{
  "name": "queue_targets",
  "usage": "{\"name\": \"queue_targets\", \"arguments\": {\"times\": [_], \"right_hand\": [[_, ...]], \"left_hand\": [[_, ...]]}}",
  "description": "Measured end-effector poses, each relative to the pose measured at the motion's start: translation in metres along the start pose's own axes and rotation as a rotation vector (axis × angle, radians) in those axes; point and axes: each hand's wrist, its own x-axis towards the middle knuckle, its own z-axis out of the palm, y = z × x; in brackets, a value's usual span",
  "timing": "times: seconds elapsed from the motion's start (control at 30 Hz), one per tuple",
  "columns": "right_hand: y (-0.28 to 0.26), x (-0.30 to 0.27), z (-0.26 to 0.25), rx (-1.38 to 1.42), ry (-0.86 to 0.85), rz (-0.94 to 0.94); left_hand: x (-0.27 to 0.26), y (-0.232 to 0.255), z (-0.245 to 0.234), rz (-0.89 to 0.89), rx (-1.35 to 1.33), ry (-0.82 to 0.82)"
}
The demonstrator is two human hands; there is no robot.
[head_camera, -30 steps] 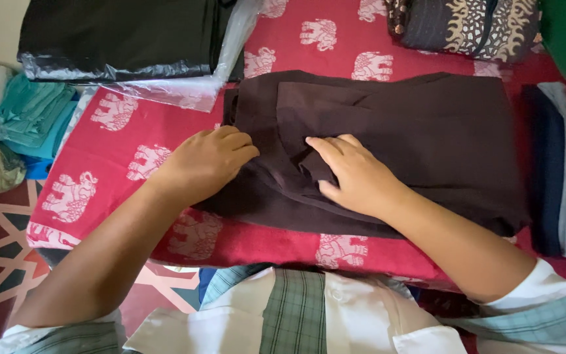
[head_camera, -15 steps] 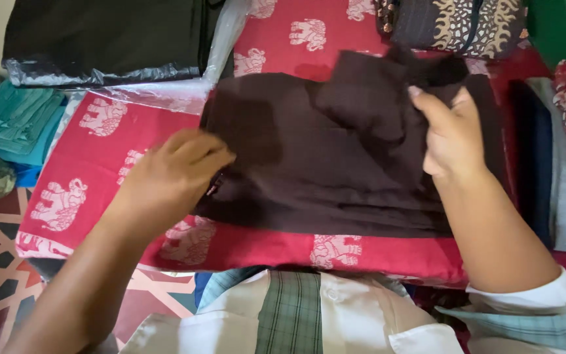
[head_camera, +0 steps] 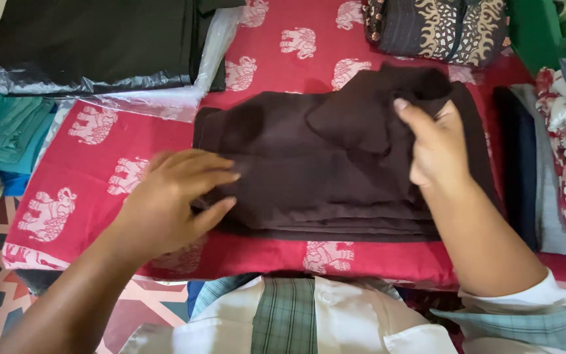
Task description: Folding a pair of dark brown pants on a table with a patterned red cloth.
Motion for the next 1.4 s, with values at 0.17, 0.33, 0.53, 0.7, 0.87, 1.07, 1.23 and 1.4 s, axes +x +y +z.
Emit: {"name": "queue_targets", "arguments": {"times": [0.17,0.33,0.53,0.7,0.87,1.07,1.23,1.4], "right_hand": [[0.023,-0.032,0.035,-0.426,-0.091,-0.152],[0.033,-0.056,0.046,-0.536,-0.487,-0.176],[0.019,-0.062,0.058,-0.514,-0.749,-0.271],[0.008,-0.062,0.058,-0.653,-0.978,-0.2],[0.018,-0.063,0.06,-0.873,-1.053,-0.273],[0.036,-0.058,0.047,-1.039,-1.049,-0.436],[0.007,-0.05,0.051,-0.677,-0.756,-0.059],[-0.011,-0.04,0.048,-0.768,-0.635,-0.206]], "left_hand": [[0.044,-0.013,0.052,-0.372,-1.138,-0.275],[0.095,0.02,0.065,-0.8,-1.654,-0.199],[0.115,-0.012,0.076,-0.882,-1.344,0.043],[0.102,-0.085,0.095,-0.904,-1.294,0.181],[0.096,-0.079,0.073,-0.882,-1.341,0.04],[0.084,-0.056,0.044,-0.597,-0.618,-0.151],[0.09,-0.041,0.036,-0.403,-0.708,-0.035],[0.106,-0.017,0.031,-0.482,-1.176,-0.05]]}}
